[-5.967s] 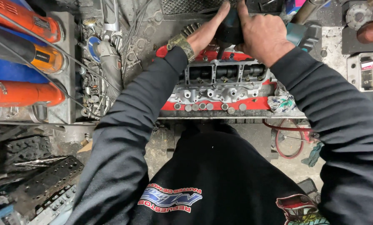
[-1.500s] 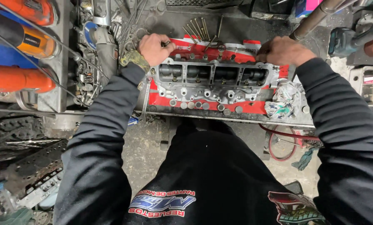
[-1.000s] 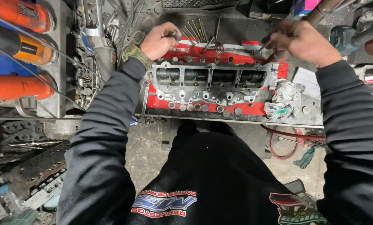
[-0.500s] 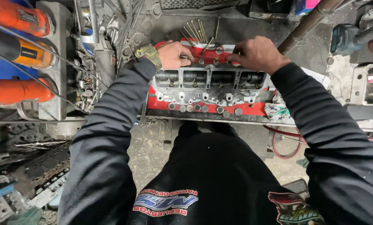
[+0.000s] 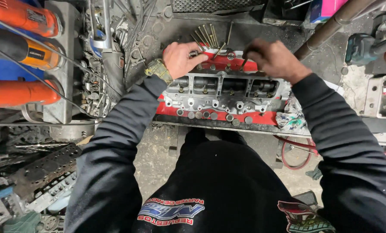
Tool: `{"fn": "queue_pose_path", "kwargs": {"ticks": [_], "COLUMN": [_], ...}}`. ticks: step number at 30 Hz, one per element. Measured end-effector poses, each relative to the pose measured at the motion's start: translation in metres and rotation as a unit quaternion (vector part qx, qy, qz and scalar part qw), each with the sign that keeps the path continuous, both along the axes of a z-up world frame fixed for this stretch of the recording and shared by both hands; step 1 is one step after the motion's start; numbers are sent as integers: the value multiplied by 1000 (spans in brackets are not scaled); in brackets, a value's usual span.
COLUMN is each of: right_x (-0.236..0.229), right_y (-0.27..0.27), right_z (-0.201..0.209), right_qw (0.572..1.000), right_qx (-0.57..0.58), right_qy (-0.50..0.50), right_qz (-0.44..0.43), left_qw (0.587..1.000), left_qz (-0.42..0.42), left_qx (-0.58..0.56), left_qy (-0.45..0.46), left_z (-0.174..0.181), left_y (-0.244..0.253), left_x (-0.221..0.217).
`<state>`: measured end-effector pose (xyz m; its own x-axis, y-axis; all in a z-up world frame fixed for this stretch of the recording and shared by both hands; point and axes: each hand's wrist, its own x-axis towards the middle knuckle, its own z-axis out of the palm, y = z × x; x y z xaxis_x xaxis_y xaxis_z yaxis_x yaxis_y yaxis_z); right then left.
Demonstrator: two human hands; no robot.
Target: The person uses a power drill to tighten bolts on a red and silver engine cylinder head. They then place a camshaft into the head and secure it with bolts, followed by positioning a valve cover over the assembly.
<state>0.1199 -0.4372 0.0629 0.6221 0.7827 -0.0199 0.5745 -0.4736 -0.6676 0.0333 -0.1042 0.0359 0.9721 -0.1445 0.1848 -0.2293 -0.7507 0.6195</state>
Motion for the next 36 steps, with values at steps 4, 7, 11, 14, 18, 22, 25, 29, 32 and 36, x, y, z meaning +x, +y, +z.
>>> {"fn": "queue_pose_path", "kwargs": {"ticks": [4, 7, 11, 14, 18, 22, 25, 29, 32, 36], "right_x": [9, 21, 13, 10, 5, 5, 3, -6, -3, 1], "right_y": [-7, 0, 22, 36, 56, 66, 65, 64, 55, 51], "right_z": [12, -4, -15, -15, -10, -23, -35, -34, -26, 16], "right_qw": [936, 717, 739, 880, 991, 954, 948, 966, 974, 997], "right_qx": [170, 406, 394, 238, -99, -273, -288, -220, -144, -27], "right_qy": [231, 468, 458, 339, 23, -121, -100, -97, -127, -25], "right_qz": [-202, -320, -300, -233, -87, 19, 90, 98, 117, 72], "left_qw": [988, 904, 705, 774, 955, 960, 964, 972, 978, 992], "left_qz": [3, 17, 141, 98, -113, -172, -193, -142, -127, -66], "left_qx": [-151, -420, -655, -535, -6, 36, 1, 82, 114, -74], "left_qy": [-10, 74, 232, 325, 273, 219, 184, 168, 117, 84], "left_z": [4, -15, -8, -10, -17, -63, -57, -55, -64, -4], "left_y": [3, -3, -19, -21, -21, -14, -19, -22, -26, -26], "left_x": [18, 41, 56, 56, 46, 43, 45, 35, 33, 25]}}
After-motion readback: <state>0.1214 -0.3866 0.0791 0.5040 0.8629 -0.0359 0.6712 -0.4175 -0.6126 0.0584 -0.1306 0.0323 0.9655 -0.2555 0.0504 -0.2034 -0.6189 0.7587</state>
